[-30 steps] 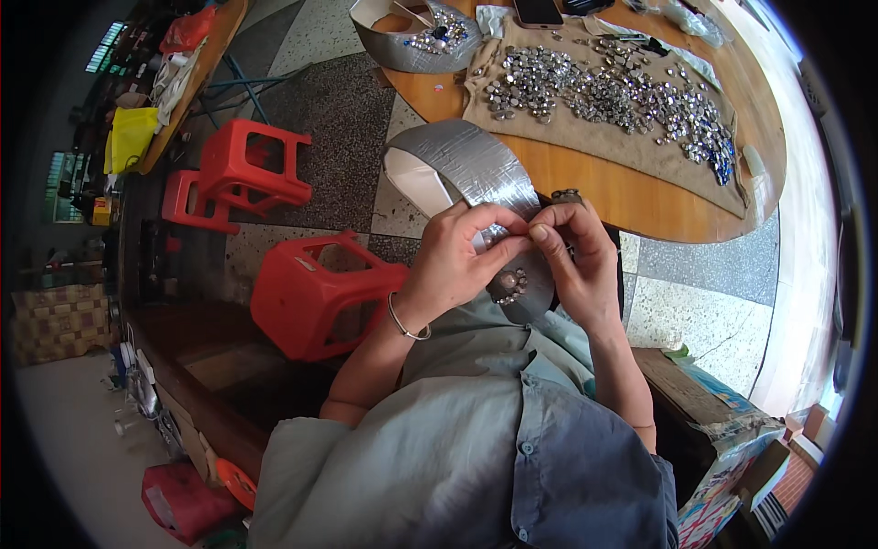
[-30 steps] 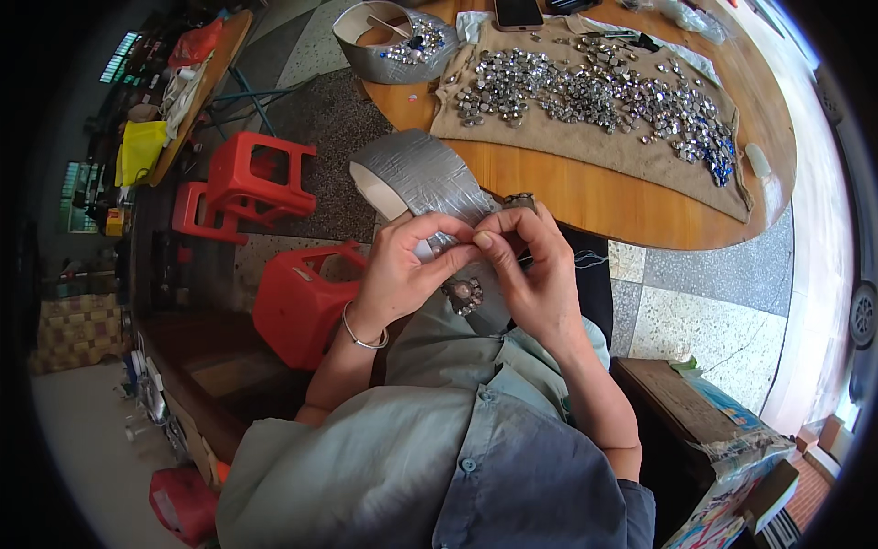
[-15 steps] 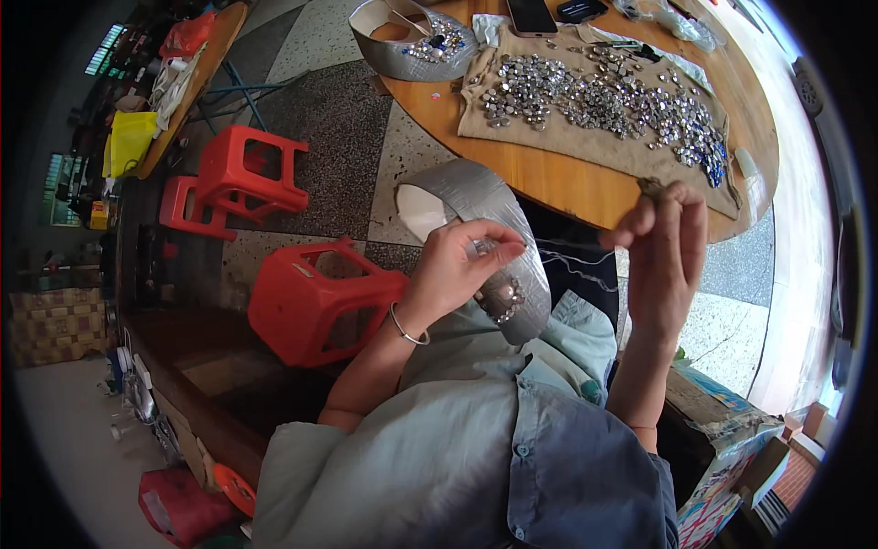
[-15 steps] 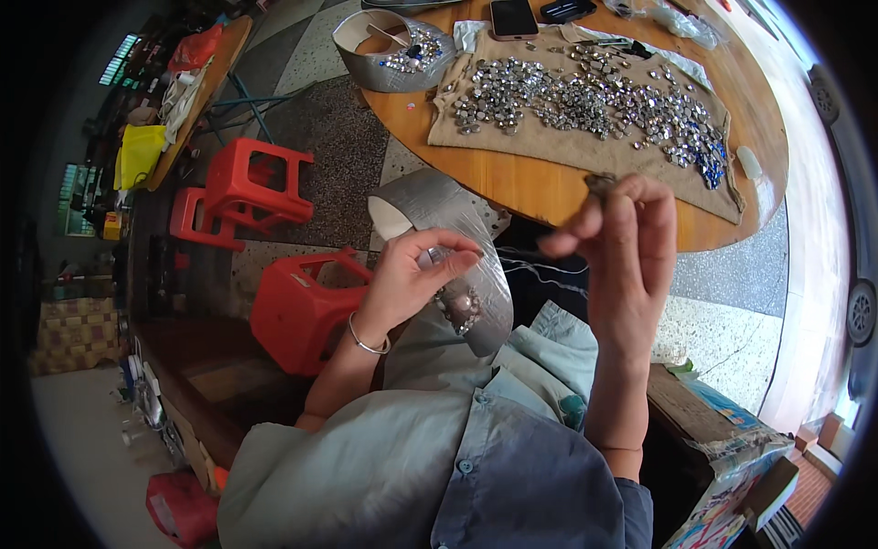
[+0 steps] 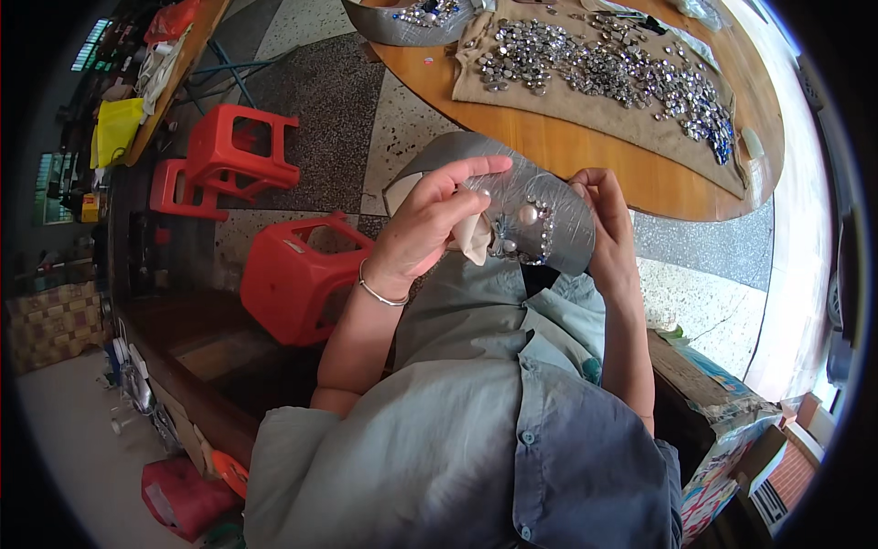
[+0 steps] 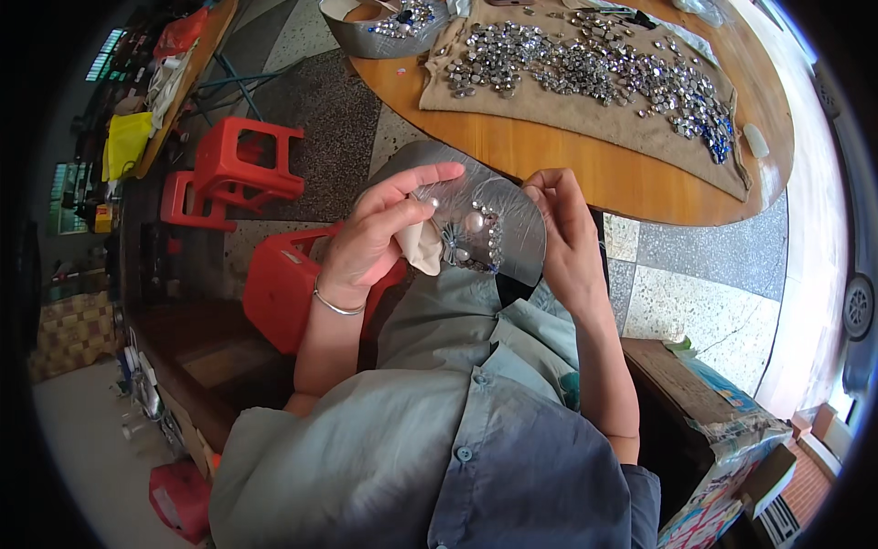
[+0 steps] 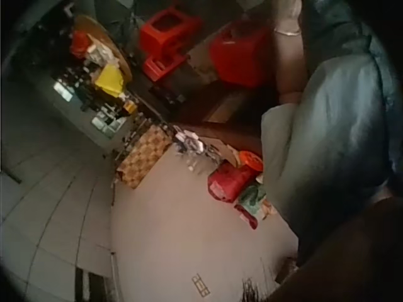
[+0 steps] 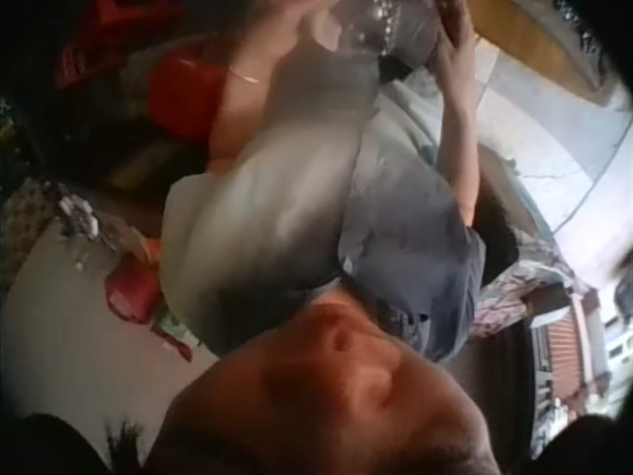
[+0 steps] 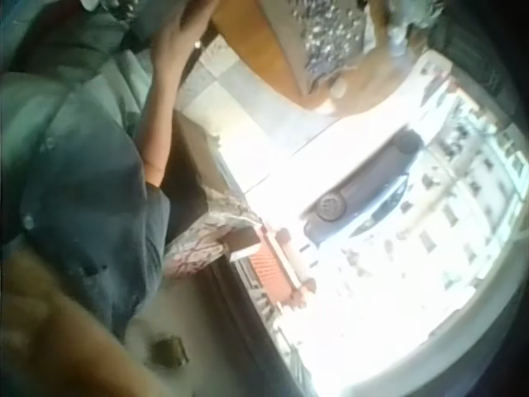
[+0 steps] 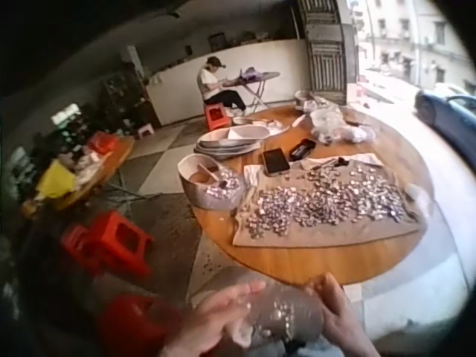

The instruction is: Attaching decorative embellishments and studs to silver shoe upper components.

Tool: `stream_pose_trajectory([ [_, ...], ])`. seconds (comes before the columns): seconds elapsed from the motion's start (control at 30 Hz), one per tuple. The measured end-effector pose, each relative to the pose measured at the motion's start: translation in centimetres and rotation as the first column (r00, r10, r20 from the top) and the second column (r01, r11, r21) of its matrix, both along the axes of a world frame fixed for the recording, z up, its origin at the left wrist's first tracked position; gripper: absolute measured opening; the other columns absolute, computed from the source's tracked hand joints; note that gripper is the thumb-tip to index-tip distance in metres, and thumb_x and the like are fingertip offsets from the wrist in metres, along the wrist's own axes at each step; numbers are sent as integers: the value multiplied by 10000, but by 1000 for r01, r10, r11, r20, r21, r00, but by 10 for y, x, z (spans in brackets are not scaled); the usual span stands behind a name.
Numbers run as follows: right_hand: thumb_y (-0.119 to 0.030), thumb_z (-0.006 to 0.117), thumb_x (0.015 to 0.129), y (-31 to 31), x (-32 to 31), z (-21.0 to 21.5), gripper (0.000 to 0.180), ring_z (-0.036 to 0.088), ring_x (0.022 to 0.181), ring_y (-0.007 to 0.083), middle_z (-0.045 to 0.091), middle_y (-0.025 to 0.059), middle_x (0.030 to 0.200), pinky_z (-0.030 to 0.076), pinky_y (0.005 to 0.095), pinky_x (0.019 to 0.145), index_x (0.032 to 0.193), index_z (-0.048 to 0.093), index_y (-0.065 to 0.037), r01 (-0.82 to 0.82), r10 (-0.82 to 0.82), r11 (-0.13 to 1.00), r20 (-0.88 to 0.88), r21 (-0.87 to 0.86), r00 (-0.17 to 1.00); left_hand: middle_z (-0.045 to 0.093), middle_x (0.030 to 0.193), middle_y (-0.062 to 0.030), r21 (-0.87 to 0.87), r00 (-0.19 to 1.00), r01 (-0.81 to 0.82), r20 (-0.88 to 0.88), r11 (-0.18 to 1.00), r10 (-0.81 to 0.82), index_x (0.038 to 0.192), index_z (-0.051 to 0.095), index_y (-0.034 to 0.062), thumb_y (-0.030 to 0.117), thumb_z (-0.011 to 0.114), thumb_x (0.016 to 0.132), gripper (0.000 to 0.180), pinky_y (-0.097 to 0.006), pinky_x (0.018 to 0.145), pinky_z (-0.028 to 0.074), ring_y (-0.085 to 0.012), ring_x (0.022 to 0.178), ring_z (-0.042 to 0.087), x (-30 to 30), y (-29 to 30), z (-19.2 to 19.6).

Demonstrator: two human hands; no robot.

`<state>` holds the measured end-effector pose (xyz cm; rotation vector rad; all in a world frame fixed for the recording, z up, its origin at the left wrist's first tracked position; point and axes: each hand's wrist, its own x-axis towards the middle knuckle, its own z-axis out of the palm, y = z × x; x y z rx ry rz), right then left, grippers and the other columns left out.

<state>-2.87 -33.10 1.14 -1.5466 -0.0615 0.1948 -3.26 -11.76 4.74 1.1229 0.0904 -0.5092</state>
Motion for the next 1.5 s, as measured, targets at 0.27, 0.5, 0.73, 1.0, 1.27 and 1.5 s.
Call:
stream_pose_trajectory([
  [0.27, -161, 473, 958, 4, 6, -4, 109, 520, 864, 66, 570, 14, 912, 398, 197, 764, 976, 508, -59, 55, -21, 973, -154, 225, 988, 594, 891, -16, 369, 965, 73, 208, 927, -159, 1317, 390, -22, -113, 488, 787, 547, -183, 647, 441, -38, 737, 545, -2, -3, 6],
  [0.5, -100, 480, 952, 31, -6, -22, 78, 460, 838, 54, 521, 10, 914, 379, 182, 764, 979, 476, -27, 245, -308, 922, 185, 298, 933, 570, 872, 9, 99, 948, -234, 242, 967, 205, 1216, 521, 17, -109, 460, 782, 456, -160, 573, 405, -9, 667, 486, -3, -21, 2],
  [0.73, -130, 474, 958, 41, -11, -29, 83, 487, 876, 66, 537, 1, 942, 392, 209, 820, 983, 500, -56, 311, -352, 816, -8, 488, 936, 596, 861, -19, 54, 923, -346, 198, 937, 329, 1166, 570, 19, -63, 517, 833, 347, -193, 622, 463, -56, 721, 563, -3, -19, -9],
  [1.0, -161, 476, 958, 44, -14, -29, 107, 514, 862, 71, 552, 1, 930, 422, 222, 795, 984, 510, -63, 386, -356, 707, -174, 593, 918, 603, 938, -33, -20, 874, -449, 197, 893, 444, 1110, 569, 50, -6, 544, 857, 261, -266, 770, 488, -113, 860, 583, 0, -10, -21],
  [1.27, -183, 473, 960, 52, -13, -29, 123, 522, 844, 65, 555, -3, 931, 437, 221, 775, 987, 510, -69, 406, -296, 660, -278, 632, 914, 565, 921, -5, -197, 917, -361, 102, 911, 385, 1112, 564, 72, 29, 575, 853, 263, -225, 751, 451, -82, 836, 538, -5, -15, -20],
  [1.5, -176, 460, 965, 62, -16, -26, 110, 515, 840, 56, 544, -4, 906, 443, 217, 758, 983, 492, -72, 409, -296, 658, -283, 633, 912, 575, 968, -7, -125, 933, -199, 278, 972, 226, 1288, 460, 25, 57, 693, 779, 561, -196, 765, 429, -55, 823, 530, -11, -14, -12],
])
